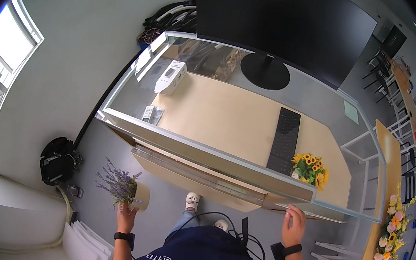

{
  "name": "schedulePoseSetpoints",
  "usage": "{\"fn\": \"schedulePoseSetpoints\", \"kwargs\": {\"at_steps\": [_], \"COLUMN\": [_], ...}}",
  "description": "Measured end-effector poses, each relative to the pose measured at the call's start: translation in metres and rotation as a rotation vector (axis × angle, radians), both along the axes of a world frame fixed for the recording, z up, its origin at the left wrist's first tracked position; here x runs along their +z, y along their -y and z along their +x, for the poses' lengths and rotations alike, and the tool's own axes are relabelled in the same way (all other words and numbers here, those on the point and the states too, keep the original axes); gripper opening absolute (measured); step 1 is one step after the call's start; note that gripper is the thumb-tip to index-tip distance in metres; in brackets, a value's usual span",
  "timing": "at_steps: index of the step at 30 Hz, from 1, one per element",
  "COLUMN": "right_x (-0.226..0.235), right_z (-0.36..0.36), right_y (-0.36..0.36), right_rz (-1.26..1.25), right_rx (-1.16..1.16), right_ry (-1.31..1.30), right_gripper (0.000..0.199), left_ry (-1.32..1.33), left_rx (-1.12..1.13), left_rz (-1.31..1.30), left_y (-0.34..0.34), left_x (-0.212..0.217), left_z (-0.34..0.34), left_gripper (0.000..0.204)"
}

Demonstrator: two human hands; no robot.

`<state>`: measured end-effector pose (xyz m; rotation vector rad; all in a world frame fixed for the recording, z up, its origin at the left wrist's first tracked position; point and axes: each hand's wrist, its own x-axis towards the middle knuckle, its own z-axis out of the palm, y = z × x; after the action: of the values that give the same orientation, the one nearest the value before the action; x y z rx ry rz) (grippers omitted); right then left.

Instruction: Cleaning an office space including desk surfaces and organizing equipment.

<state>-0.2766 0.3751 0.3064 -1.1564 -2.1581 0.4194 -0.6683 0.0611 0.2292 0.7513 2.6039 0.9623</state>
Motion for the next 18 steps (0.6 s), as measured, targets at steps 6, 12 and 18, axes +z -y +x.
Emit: {"fn": "schedulePoseSetpoints", "kwargs": {"at_steps": [6, 12, 18], "right_x": [0.024, 0.017, -0.006], "right_z": [-0.045, -0.088, -0.097], "right_y": [-0.029, -0.038, -0.048], "right_rz": [0.310, 0.289, 0.552], "right_rx": [0.111, -0.072, -0.248], "right_ry": [-0.020, -0.195, -0.065], "right_gripper": [0.011, 0.011, 0.015], "left_ry": [-0.481, -0.455, -0.540], "left_rx": [-0.028, -0.001, -0.162], "left_rz": [-0.022, 0.190, 0.198], "left_y": [0.027, -0.050, -0.184], "left_x": [0.114, 0.257, 0.315], "left_z": [-0.054, -0.099, -0.172], "left_gripper": [0.037, 0.029, 0.033]}}
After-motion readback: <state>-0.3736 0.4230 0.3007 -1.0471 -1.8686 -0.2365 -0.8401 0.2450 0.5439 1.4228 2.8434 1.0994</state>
